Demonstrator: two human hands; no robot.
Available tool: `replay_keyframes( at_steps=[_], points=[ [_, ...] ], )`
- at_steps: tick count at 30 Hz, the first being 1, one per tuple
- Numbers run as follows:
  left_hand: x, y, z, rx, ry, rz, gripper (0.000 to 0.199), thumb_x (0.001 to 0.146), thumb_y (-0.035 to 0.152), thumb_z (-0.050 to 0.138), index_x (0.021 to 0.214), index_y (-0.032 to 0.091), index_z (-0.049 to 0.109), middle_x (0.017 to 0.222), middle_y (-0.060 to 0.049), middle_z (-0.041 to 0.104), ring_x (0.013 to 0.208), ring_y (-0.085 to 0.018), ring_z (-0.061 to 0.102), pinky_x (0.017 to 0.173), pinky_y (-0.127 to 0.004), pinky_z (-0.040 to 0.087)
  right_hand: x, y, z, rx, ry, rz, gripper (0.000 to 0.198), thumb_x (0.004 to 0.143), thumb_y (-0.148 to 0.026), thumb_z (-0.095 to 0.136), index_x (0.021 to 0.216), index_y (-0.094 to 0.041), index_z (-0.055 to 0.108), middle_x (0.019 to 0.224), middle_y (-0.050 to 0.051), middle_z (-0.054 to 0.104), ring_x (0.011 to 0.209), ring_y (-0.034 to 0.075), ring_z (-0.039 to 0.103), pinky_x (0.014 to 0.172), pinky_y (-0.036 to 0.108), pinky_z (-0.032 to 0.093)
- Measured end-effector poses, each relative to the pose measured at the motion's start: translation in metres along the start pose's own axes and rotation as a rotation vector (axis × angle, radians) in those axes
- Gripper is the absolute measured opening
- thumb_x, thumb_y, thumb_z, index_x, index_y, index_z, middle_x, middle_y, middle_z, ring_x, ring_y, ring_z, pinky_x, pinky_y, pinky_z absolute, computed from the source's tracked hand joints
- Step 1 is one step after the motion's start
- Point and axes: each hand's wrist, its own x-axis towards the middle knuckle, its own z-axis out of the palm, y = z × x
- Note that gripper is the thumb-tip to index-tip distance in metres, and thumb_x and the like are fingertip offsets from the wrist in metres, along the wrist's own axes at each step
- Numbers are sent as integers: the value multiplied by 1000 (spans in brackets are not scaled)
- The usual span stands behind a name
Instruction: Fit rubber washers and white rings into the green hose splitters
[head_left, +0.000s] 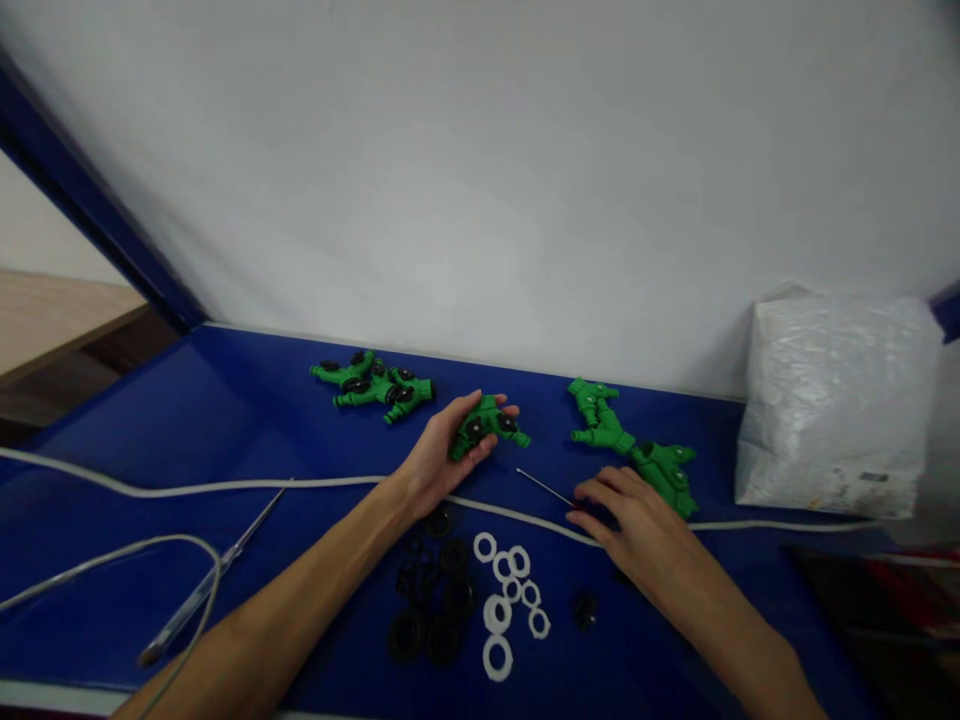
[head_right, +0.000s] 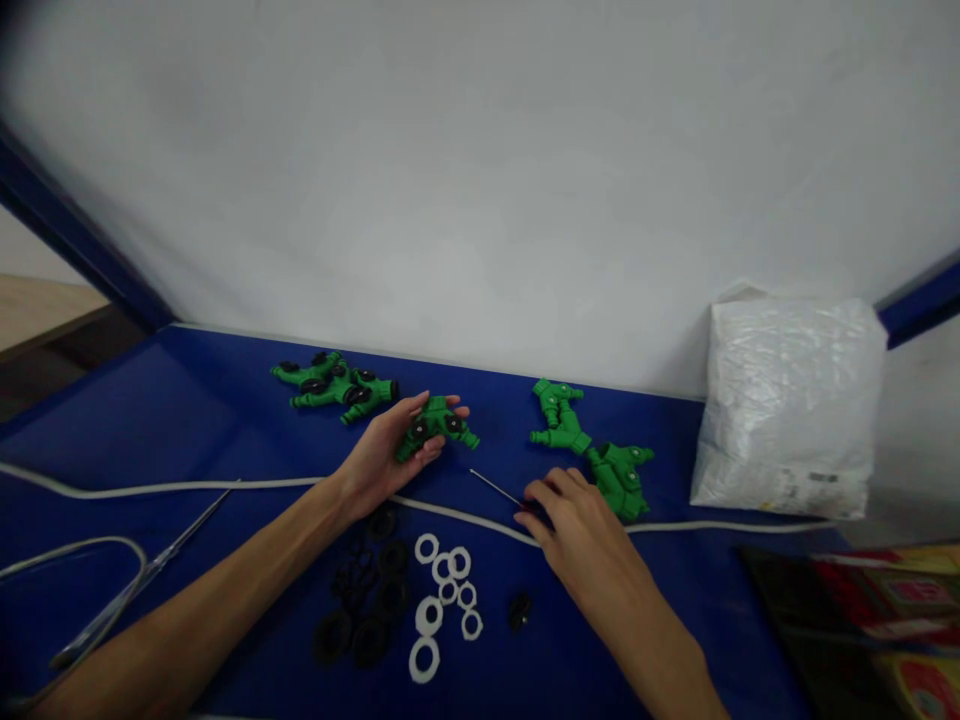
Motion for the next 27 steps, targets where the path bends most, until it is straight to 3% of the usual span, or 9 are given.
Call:
replay_keyframes(
  at_steps=[4,10,15,19,27],
  points=[
    [1,-1,-2,14,2,29,28,93,33,61,103,10,72,110,-16,74,54,-6,50,48,-18,44,2,-9,-5,-62,32,-62,10,91,-15,59,84,-20,65,84,7,69,81,26,69,75,40,57],
    [0,-1,-3,47,1,49,27,90,35,67,103,12,73,111,-14,74,55,-6,48,50,-18,41,7,-37,-48,202,111,7,7,99,-24,52,104,-24,57,96,4,71,82,20,72,75,32,57],
    [-4,-4,1,115,28,73,32,88,40,70,105,13,73,109,-10,73,62,-6,51,57,-17,41,22,-59,-71,60,220,-128,17,102,-25,46,110,-20,60,102,9,69,88,23,72,77,37,59],
    [-3,-7,2,133,-6,107,35,86,43,72,104,13,72,106,-10,72,58,-5,46,52,-18,37,29,-69,-76,-88,240,-258,27,104,-22,37,110,-18,63,103,12,70,92,26,71,75,39,60],
    [4,-13,-4,122,-59,137,38,87,47,69,101,12,72,102,-11,72,54,-6,44,47,-20,33,31,-72,-73,-98,278,-253,24,105,-26,38,110,-20,62,97,9,68,79,21,69,68,34,59]
  ],
)
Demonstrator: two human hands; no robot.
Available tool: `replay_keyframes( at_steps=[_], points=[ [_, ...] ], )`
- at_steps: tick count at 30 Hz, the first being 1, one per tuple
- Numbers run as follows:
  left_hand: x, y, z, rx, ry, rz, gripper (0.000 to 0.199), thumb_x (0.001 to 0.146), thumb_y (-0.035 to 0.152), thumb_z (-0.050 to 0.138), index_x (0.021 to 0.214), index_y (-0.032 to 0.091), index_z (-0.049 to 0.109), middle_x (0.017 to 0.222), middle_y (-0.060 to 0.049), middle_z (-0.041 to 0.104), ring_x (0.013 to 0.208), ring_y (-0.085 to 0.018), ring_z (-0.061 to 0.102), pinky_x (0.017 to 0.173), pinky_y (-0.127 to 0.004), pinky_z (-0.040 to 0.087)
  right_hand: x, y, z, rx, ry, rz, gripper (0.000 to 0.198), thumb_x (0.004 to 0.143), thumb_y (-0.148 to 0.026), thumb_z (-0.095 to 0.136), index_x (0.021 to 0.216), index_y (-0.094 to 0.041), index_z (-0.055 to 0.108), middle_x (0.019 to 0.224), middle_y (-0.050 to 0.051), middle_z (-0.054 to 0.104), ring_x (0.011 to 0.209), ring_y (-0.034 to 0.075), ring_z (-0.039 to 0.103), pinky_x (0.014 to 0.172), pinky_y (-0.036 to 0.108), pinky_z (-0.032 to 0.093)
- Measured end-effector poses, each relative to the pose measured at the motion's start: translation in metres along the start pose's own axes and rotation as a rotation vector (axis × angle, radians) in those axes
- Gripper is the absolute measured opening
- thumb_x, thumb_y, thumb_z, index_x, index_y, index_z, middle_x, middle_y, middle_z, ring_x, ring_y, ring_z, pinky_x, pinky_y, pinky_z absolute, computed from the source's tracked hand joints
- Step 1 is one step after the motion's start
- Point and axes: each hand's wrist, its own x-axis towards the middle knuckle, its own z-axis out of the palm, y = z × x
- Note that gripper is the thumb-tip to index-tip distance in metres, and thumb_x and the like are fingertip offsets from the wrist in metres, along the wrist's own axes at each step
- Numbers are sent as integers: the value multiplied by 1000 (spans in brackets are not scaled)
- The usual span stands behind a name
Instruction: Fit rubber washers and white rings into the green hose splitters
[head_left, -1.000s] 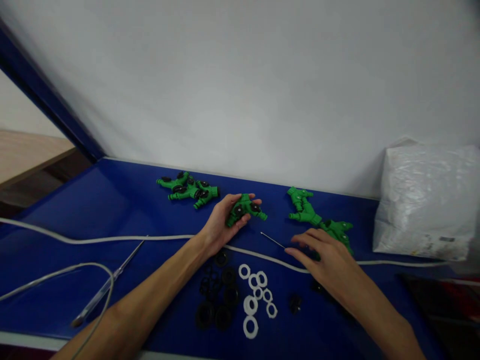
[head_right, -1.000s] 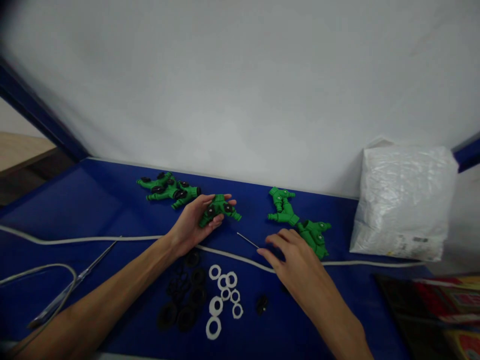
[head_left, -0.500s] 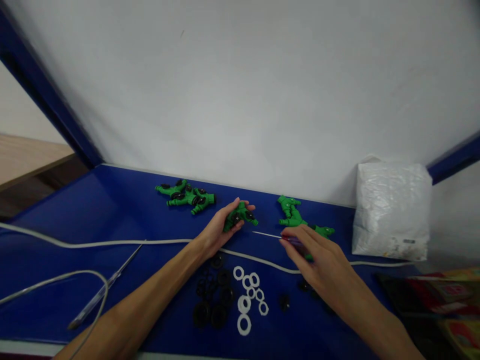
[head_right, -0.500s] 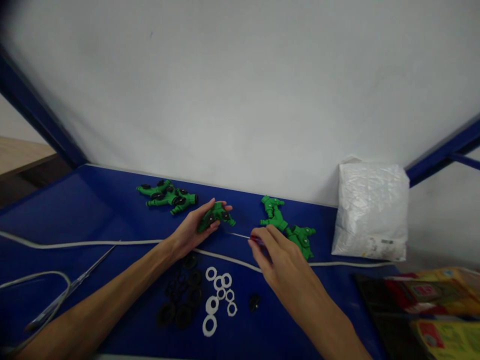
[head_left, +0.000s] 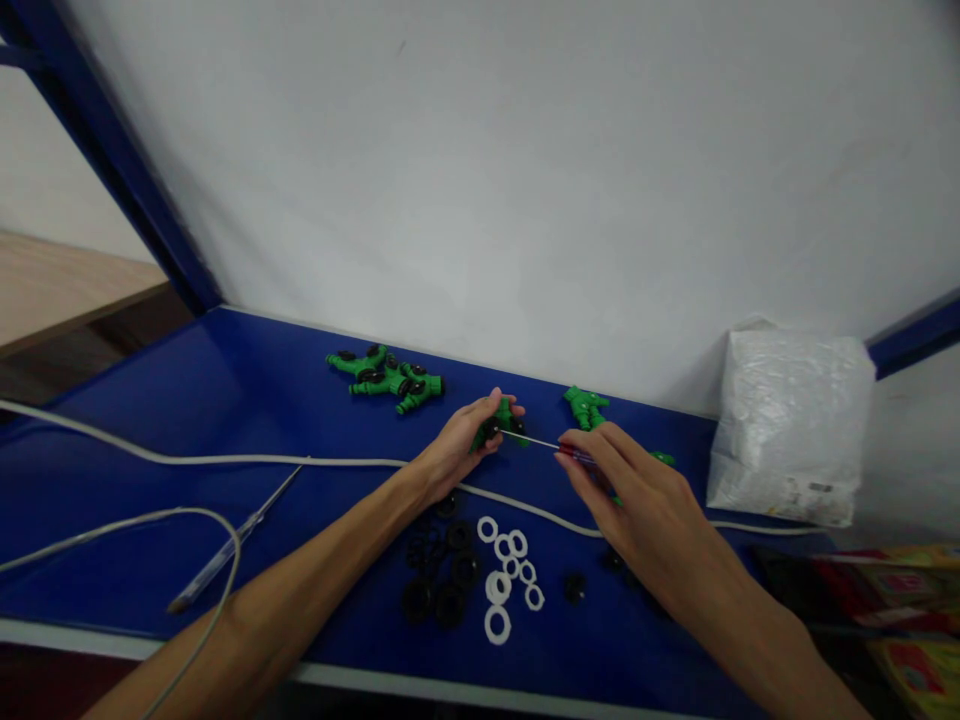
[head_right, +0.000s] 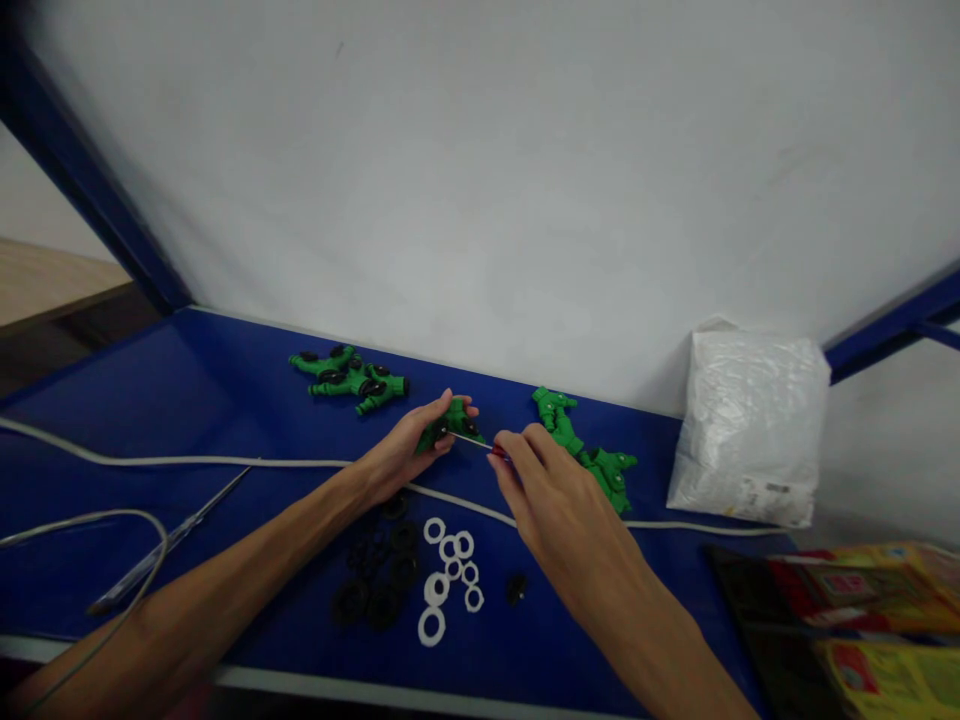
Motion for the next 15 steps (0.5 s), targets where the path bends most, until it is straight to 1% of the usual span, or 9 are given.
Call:
replay_keyframes(
  at_steps=[2,7,12,15],
  points=[
    [1,-2,-1,0,-16,4,38,87,47,69,101,12,72,102,-12,72,54,-6,44,47,-20,33,0,1,1,-7,3,3,24,105,-27,38,109,-19,61,97,10,68,78,21,69,67,34,58],
    [2,-3,-1,4,-11,1,36,88,46,68,101,12,72,101,-12,72,54,-6,44,47,-19,33,0,1,1,-6,-5,18,23,105,-26,40,110,-18,61,95,9,66,74,20,68,65,33,57],
    [0,-1,0,19,-2,-15,38,91,47,64,104,12,71,103,-12,71,55,-5,43,48,-18,33,0,0,1,-40,-23,-23,22,104,-23,41,111,-17,61,102,12,67,87,24,69,70,36,58],
    [0,-3,0,22,-8,-15,39,91,47,65,104,12,71,103,-12,71,56,-6,44,48,-18,33,1,-1,0,-93,-65,-38,29,105,-22,35,112,-14,63,99,13,68,83,24,69,68,35,59]
  ],
)
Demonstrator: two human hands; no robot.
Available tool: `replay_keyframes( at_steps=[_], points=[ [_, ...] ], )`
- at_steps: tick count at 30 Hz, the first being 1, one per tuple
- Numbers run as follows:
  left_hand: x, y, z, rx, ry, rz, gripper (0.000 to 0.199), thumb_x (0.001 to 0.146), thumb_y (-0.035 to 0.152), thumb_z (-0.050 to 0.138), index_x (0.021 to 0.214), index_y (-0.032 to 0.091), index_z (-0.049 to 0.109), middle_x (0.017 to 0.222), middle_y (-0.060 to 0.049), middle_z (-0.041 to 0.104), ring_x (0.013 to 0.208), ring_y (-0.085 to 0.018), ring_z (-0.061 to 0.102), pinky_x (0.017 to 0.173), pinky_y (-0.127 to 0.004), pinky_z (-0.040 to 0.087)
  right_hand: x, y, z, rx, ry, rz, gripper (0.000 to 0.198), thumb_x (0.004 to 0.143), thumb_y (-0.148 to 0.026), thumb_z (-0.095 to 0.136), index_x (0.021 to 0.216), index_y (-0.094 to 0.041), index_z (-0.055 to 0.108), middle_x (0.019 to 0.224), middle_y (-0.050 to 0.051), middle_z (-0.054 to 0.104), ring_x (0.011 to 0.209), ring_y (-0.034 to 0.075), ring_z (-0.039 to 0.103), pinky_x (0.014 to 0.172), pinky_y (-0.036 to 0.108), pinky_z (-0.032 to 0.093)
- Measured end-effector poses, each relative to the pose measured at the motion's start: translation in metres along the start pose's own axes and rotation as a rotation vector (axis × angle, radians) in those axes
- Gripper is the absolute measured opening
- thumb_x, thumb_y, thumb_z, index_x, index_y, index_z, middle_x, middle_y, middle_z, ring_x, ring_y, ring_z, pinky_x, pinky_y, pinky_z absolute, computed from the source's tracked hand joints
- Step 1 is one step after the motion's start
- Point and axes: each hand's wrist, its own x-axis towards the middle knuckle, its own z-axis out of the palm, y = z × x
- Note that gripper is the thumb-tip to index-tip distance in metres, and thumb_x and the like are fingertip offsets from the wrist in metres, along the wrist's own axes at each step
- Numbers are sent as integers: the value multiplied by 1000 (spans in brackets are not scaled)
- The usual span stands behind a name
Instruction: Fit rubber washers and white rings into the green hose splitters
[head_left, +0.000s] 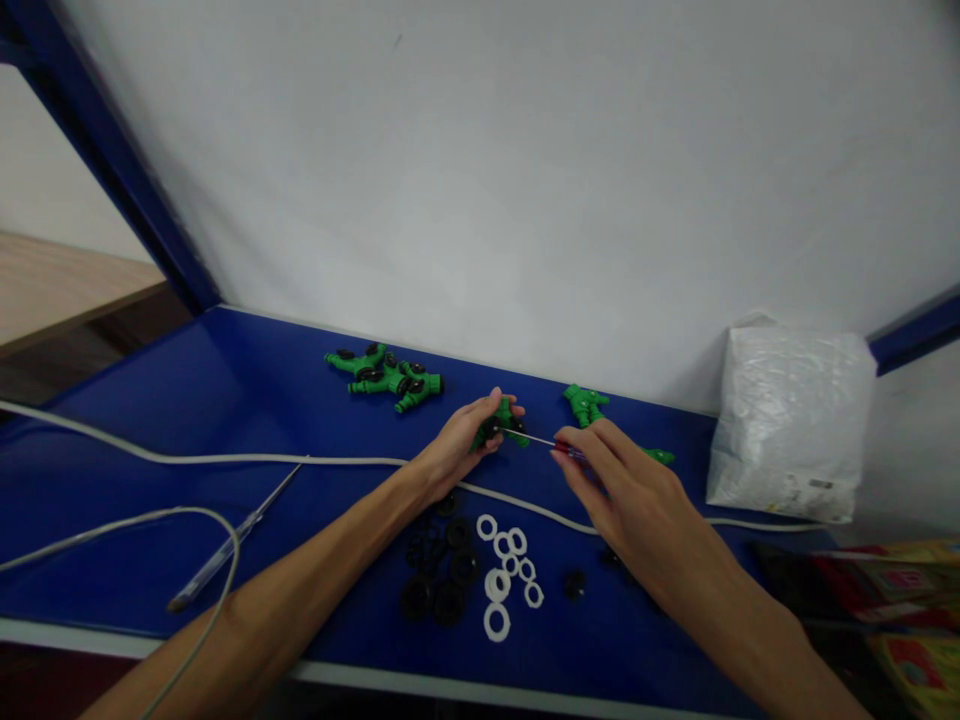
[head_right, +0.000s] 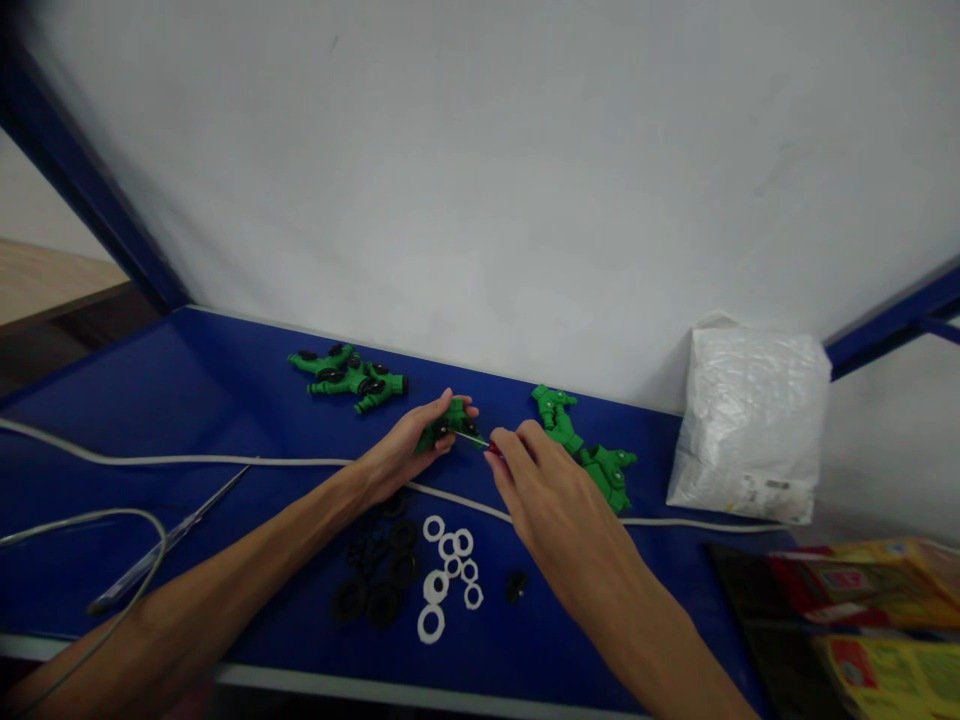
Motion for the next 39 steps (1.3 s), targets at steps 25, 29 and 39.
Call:
replay_keyframes(
  at_steps=[25,29,39],
  points=[
    [1,-1,-1,2,54,-30,37,91,47,64,103,12,70,99,-9,71,53,-5,42,49,-19,33,14,-13,-13,-156,-122,-74,24,90,-2,52,111,-10,59,92,11,60,73,21,63,64,32,55],
    [0,1,1,-19,87,-45,35,88,47,68,98,13,72,94,-7,71,57,-7,46,55,-21,38,32,-19,-25,-224,-196,-124,28,81,4,54,103,-12,59,88,10,60,75,24,64,63,34,55],
    [0,-2,-1,-69,71,-95,28,82,42,73,86,14,72,73,-1,65,56,-8,48,54,-21,37,53,-29,-36,-363,-304,-185,27,87,0,47,109,-10,60,93,14,65,81,27,66,69,37,50]
  ],
)
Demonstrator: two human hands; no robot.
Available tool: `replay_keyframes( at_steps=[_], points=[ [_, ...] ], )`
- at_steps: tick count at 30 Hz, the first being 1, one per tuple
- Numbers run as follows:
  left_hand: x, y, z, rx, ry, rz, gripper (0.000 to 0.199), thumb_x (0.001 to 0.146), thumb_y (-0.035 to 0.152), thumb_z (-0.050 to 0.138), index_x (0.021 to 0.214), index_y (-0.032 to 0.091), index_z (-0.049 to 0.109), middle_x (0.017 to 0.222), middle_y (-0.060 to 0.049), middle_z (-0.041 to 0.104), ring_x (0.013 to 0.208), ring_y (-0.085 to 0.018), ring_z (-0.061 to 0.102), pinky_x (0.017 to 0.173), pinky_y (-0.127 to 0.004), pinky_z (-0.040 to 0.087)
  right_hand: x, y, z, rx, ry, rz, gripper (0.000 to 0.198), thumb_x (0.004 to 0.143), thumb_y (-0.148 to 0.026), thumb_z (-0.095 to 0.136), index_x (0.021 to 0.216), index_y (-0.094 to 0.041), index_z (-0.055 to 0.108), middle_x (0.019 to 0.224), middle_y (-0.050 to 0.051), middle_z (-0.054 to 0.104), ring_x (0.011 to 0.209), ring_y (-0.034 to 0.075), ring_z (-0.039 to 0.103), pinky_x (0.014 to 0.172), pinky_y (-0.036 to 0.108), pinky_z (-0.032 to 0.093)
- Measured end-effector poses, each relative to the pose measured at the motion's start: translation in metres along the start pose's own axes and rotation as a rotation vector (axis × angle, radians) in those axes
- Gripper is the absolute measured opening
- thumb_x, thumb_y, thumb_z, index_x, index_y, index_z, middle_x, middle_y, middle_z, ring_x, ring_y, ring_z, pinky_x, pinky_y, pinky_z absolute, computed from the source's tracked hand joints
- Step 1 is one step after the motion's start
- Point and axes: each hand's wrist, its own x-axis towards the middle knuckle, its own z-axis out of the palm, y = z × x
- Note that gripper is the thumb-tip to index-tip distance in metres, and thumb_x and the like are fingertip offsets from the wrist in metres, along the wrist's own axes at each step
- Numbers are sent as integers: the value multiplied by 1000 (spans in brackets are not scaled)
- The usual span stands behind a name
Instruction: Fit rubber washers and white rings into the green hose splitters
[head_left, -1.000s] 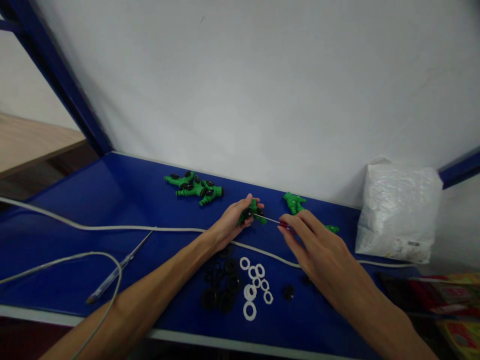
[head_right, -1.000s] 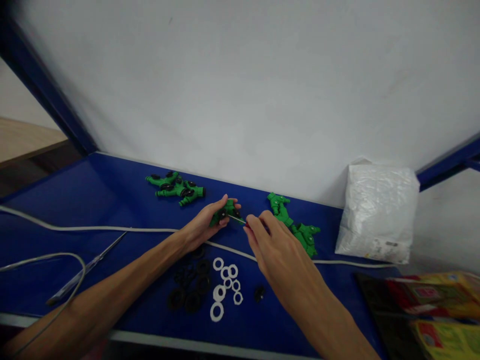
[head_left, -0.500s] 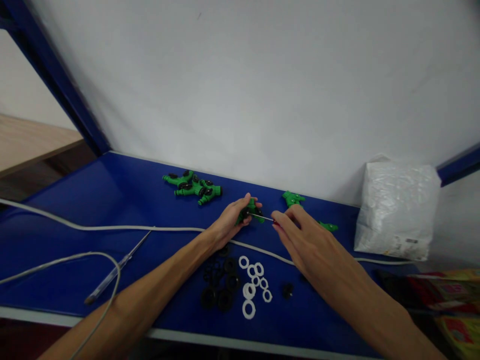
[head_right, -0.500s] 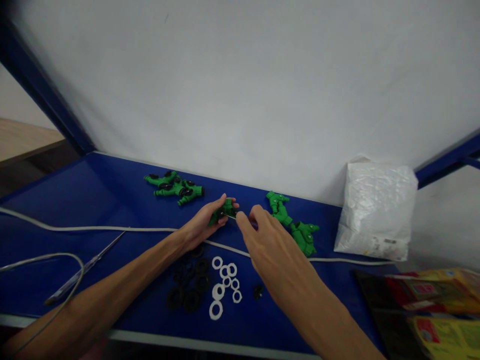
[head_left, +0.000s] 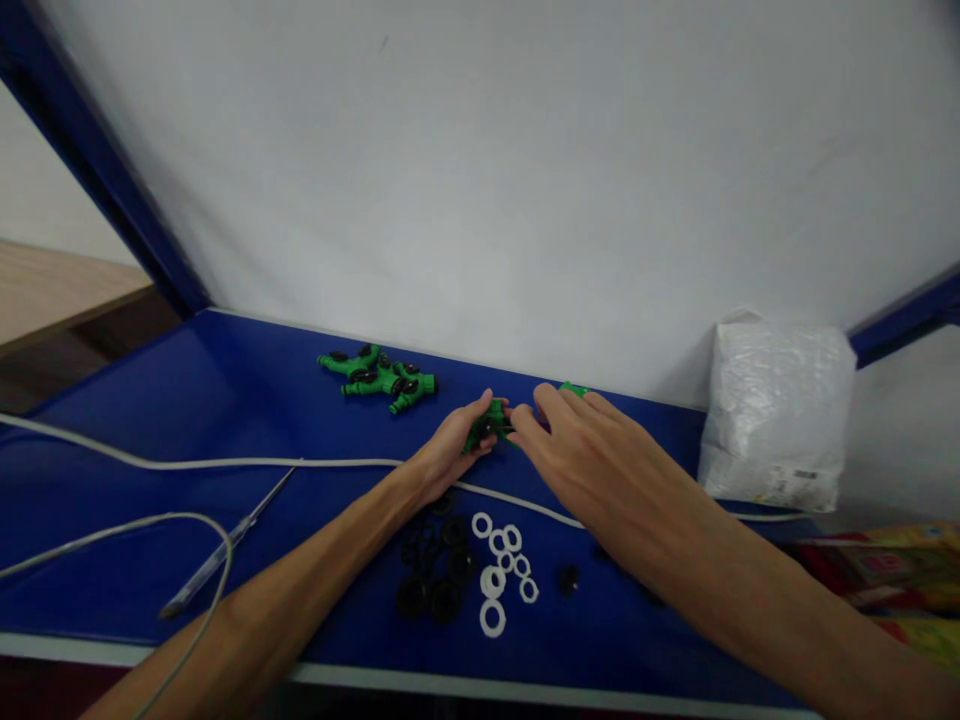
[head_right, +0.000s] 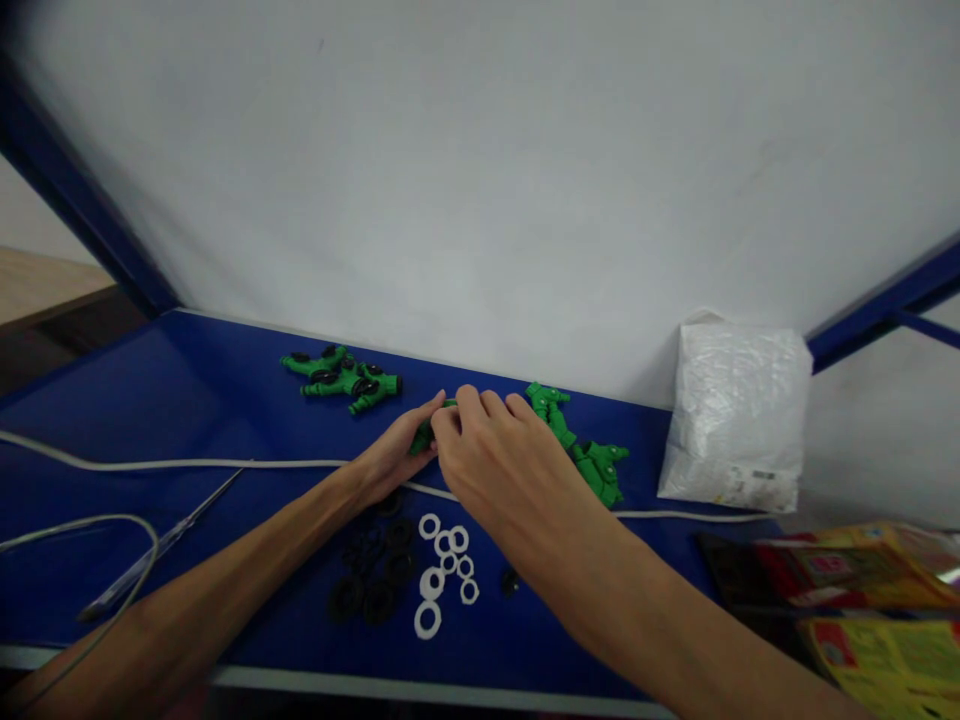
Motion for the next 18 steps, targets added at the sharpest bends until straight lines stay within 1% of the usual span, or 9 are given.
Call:
replay_keyframes(
  at_steps=[3,5,7,10,11,13,14,16,18],
  points=[
    [2,0,-2,-56,9,-14,23,85,36,66,82,14,72,70,-1,63,54,-9,49,53,-22,38,-3,-1,4,28,28,15,33,86,1,49,116,-14,55,93,11,63,79,26,65,69,35,48],
    [2,0,-2,-77,-5,-12,23,88,32,59,85,13,72,73,-3,65,53,-9,49,52,-21,38,-5,-1,7,32,51,30,35,83,4,49,112,-15,55,93,10,62,78,24,65,68,33,47],
    [1,1,-1,-87,-33,-3,25,91,29,55,90,11,73,78,-5,68,52,-8,47,51,-21,38,-6,1,11,23,56,41,30,82,4,49,105,-16,55,90,9,62,76,24,64,67,33,47],
    [-1,3,-1,-81,-37,9,26,92,29,54,96,11,72,82,-7,70,52,-8,48,50,-21,36,-6,3,15,3,44,63,16,89,-3,51,93,-18,53,84,7,60,73,24,63,66,33,46],
    [-1,3,-1,-76,-31,11,26,92,29,54,97,11,72,82,-7,70,52,-8,48,50,-21,36,-6,4,17,1,45,71,13,90,-6,51,91,-18,53,84,7,59,73,24,62,66,34,47],
    [0,2,-2,-75,-26,12,26,92,29,54,97,11,72,83,-7,70,51,-8,47,50,-22,36,-8,4,18,12,58,70,10,91,-8,53,94,-18,53,87,8,60,75,25,62,67,35,47],
    [1,2,-3,-76,-26,13,26,92,30,54,96,11,72,84,-7,70,51,-8,47,50,-22,36,-8,4,18,27,63,61,13,90,-7,54,98,-17,54,90,9,60,76,25,62,67,35,47],
    [3,0,-4,-75,-33,18,26,92,30,55,96,11,72,85,-8,71,51,-8,47,50,-23,35,-10,3,17,64,62,36,29,84,1,54,108,-16,53,97,10,61,78,24,63,67,33,48],
    [5,0,-6,-71,-47,21,26,92,32,56,95,11,72,84,-8,71,52,-9,47,49,-23,33,-11,3,15,92,54,23,39,79,6,52,112,-14,53,99,11,62,78,23,63,66,32,48]
  ],
)
